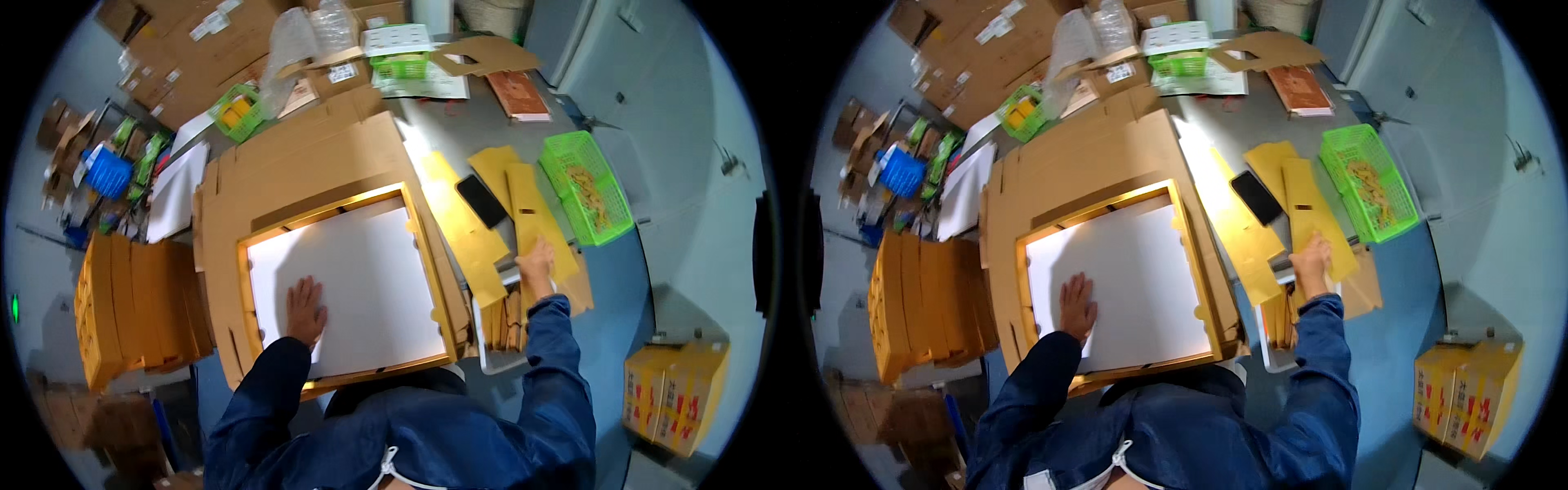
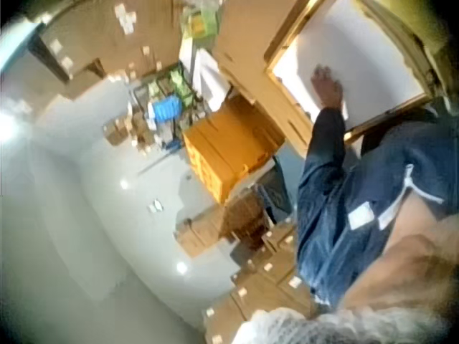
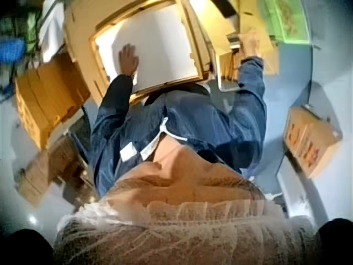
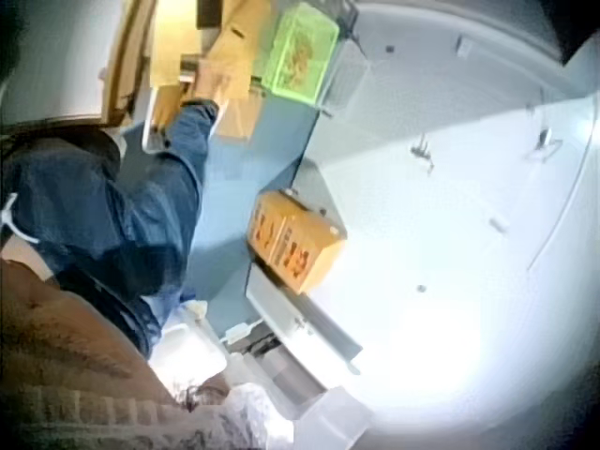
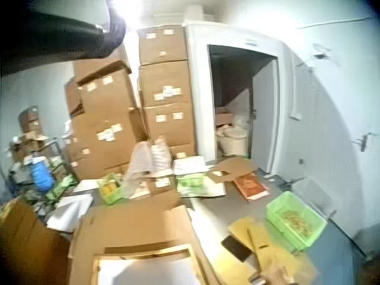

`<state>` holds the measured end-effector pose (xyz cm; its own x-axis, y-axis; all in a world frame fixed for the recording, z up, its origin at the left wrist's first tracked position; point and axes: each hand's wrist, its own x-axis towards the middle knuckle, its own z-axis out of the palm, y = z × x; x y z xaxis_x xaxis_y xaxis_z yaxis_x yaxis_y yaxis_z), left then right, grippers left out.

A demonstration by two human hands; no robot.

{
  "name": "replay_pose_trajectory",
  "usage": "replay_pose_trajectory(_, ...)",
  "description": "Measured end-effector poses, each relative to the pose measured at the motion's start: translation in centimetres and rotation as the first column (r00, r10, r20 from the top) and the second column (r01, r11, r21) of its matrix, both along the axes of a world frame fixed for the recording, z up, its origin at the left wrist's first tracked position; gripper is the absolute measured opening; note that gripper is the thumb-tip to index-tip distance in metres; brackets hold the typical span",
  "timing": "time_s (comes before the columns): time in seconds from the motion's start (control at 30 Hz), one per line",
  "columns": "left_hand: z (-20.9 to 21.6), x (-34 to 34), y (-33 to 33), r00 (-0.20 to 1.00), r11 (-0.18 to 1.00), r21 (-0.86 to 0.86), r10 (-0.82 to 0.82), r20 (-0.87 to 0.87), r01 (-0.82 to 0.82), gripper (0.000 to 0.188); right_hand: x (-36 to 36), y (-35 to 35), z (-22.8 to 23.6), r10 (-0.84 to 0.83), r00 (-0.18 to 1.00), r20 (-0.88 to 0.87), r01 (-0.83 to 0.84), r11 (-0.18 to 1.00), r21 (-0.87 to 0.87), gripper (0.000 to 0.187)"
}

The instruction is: The person assembles a cardboard box by inserting yellow cardboard dividers into a white foam base. They then fold the cardboard flaps, secure them with tape, and place additional yellow cardboard pieces inside the box to complete the assembly.

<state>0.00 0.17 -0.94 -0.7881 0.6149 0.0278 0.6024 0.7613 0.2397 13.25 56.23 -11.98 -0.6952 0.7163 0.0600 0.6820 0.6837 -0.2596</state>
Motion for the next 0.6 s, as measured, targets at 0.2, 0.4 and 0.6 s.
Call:
replay_pose_trajectory(0.2,0.0,1.1,-0.3,0.998,0.998,0.012,0.058,0.012,-0.058,0.052,-3.8,-7.0,15.8,0.396,0.851,-0.345,-0.478,0.856,-0.196,0.083)
replay_pose_trajectory(0.4,2.6,1.0,0.1,0.783,0.651,0.617,-0.054,0.620,-0.443,0.055,-4.9,-22.0,26.0,0.874,0.383,-0.300,-0.924,0.369,-0.104,0.076)
replay_pose_trajectory(0.6,7.8,5.2,-0.2,0.465,0.042,0.559,-0.506,0.726,-0.828,0.037,-4.5,-28.1,24.7,0.976,0.184,-0.116,-0.982,0.177,-0.068,0.082)
